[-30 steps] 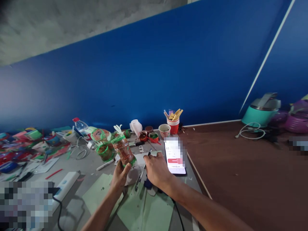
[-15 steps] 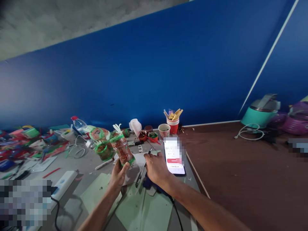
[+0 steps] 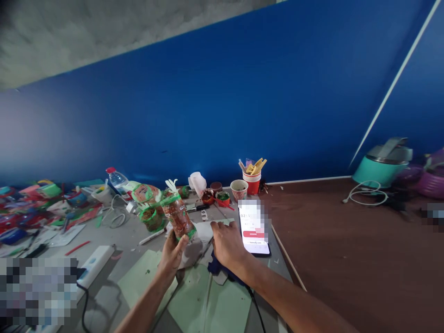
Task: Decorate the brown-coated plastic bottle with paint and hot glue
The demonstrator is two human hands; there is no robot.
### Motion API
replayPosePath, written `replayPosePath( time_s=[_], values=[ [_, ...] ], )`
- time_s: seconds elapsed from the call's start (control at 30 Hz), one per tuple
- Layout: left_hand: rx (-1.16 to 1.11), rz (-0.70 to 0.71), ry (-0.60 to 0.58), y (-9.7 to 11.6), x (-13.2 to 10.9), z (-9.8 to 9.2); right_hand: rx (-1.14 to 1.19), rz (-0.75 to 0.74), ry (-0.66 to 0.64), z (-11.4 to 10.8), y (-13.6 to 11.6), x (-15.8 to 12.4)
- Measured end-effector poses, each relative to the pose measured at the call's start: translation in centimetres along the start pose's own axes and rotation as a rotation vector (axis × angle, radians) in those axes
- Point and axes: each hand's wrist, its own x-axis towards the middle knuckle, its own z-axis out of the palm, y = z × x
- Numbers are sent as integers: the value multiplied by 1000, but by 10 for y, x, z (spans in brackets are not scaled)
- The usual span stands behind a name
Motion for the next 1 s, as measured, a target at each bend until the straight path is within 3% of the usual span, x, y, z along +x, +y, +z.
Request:
replayPosePath(
  time_s=[0.33,0.77,1.0],
  values=[
    [9,8,6,5,0,0,-11,-48,50,0,-7,-5],
    [160,35,62,9,0,-3,77,-483,178,4,-25,-20],
    [224,90,105,8,1,-8,236,-586,249,9,-30,-29]
  ],
)
